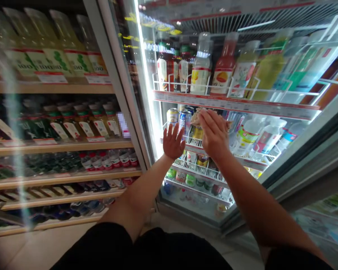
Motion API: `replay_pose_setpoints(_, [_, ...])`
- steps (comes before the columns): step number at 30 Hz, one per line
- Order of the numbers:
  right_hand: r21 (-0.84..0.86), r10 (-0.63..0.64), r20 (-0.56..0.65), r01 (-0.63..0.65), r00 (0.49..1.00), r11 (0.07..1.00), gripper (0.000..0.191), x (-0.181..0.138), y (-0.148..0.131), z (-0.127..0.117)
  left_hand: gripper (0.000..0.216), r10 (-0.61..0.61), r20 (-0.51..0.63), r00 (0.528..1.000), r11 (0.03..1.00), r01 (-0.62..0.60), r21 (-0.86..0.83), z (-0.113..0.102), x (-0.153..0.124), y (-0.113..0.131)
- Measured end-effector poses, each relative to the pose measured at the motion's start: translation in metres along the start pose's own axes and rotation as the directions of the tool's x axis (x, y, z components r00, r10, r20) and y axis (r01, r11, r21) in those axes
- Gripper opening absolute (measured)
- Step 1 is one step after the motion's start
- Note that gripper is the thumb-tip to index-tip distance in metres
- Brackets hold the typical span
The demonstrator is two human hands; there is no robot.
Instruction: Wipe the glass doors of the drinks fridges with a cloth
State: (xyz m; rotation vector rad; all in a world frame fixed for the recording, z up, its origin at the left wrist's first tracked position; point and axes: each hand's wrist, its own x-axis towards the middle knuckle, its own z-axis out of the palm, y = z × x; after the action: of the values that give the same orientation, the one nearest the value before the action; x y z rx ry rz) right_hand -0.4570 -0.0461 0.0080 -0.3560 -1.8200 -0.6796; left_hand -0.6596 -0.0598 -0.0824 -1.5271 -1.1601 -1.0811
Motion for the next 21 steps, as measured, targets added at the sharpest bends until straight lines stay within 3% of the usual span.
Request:
replay_pose_setpoints(3, [0.002, 0.024, -0.037, -0.024, 0.999, 1.000, 0.066, -0.005, 0.002, -0.001, 0.055, -0.031, 0.056, 0.998, 0.999, 0.032, -0.010, 0.002, -0.002, -0.001])
replay_pose_setpoints(8, [0.004, -0.056, 0.107, 0.056, 0.993, 0.998, 0.070, -0.020, 0.004, -0.012, 0.057, -0.044, 0.072, 0.996, 0.998, 0.046, -0.031, 0.003, -0.002, -0.001])
replay_pose_setpoints(14, [-0.033, 0.114, -0.044, -0.116, 0.993, 0.993, 0.061, -0.029, 0.027, -0.035, 0.056, -0.032, 0.042, 0.999, 0.998, 0.034, -0.060, 0.002, -0.001, -0.002])
replay_pose_setpoints(16, [-0.013, 0.087, 0.014, -0.087, 0.996, 0.996, 0.063, -0.051, 0.025, -0.039, 0.057, -0.034, 0.051, 0.998, 0.997, 0.037, -0.062, 0.002, 0.000, -0.003])
replay_pose_setpoints(19, [0.004, -0.054, 0.201, 0.055, 0.978, 0.999, 0.069, -0.080, 0.023, -0.048, 0.057, -0.038, 0.041, 0.998, 0.998, 0.040, -0.053, 0.003, 0.001, -0.004])
replay_pose_setpoints(21, [-0.039, -0.062, 0.229, 0.072, 0.971, 0.997, 0.069, -0.085, 0.029, -0.057, 0.056, -0.046, 0.046, 0.998, 0.997, 0.049, -0.062, 0.003, 0.001, -0.004])
